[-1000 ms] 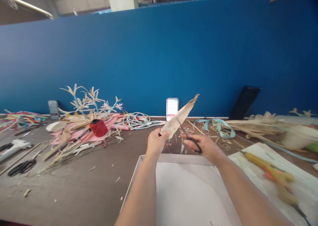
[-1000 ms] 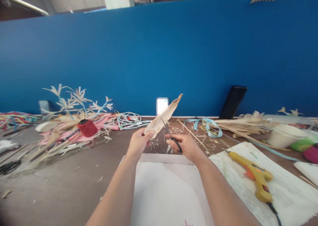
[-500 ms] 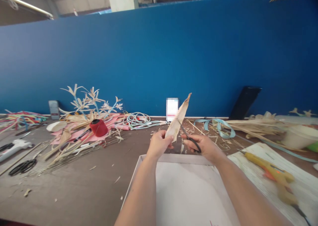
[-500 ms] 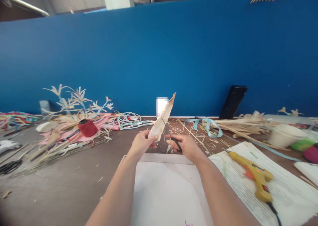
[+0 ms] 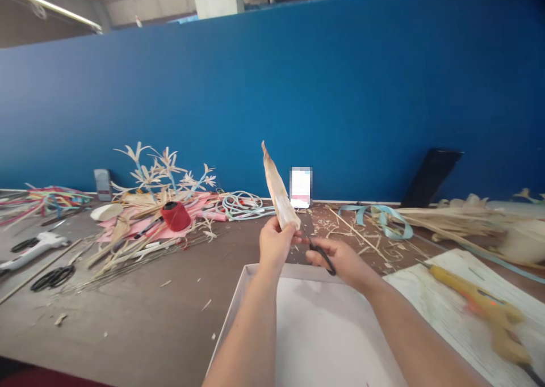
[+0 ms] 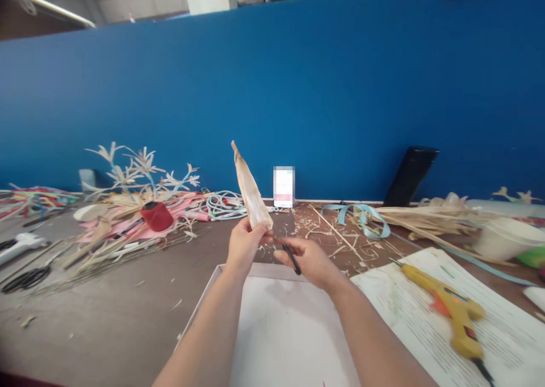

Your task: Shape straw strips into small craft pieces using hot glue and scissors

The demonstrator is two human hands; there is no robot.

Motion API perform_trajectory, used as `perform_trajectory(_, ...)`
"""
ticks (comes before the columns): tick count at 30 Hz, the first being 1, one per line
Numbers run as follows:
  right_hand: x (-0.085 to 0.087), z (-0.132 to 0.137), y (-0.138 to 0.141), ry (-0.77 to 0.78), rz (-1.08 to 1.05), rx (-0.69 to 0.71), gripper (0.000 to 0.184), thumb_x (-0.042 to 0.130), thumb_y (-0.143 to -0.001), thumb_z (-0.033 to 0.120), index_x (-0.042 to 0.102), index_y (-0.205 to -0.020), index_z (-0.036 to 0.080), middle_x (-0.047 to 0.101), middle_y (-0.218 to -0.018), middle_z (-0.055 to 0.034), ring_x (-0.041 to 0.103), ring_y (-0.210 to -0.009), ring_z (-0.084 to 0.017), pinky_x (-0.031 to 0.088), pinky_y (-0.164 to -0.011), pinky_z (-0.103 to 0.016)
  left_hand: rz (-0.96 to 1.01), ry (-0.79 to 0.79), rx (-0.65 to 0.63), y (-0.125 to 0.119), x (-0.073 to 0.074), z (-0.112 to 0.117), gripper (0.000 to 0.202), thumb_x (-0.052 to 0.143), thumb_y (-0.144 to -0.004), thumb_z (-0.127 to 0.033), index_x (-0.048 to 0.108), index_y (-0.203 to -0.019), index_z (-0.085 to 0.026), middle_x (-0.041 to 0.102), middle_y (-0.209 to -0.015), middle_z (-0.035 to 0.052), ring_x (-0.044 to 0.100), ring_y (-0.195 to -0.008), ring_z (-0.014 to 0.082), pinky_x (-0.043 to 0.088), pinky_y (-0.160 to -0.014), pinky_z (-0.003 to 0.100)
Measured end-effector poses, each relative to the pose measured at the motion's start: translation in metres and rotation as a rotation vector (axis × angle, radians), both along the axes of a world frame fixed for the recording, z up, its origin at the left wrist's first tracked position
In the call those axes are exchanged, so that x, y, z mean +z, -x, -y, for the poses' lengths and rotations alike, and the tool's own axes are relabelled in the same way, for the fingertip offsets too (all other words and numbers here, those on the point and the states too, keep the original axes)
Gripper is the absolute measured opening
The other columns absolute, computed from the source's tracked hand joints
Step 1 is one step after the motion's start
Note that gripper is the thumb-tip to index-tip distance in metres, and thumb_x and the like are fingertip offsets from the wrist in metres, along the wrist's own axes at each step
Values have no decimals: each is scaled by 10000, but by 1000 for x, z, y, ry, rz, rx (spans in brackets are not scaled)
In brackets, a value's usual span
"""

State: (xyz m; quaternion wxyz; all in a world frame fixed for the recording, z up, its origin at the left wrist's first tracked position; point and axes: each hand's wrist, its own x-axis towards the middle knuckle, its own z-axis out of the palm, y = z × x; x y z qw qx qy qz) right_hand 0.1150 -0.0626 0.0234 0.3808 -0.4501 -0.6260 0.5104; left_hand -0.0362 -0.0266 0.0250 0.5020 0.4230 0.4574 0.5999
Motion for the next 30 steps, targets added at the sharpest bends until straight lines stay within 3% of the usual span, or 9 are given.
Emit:
perform_trajectory(5,3,1,4,-58,47,6,461,686,-665,442,679,-1035,167,597,-745,-20,519,-687,-158,405,-600,-250,14,-9,-20,-1,-1,0,220,637,-692,-248,610,-878,-133,657,-684,33,648,-607,156,536,-542,247)
perform_trajectory(30,1,-2,-1,-134,174,-49,408,639,-722,413,680,-1063,193,547,-645,17,424,-577,-119,328,-531,-235,82,8,-37,-2,1,1,218,658,-680,-233,619,-861,-117,661,-681,42,645,-581,146,549,-532,240)
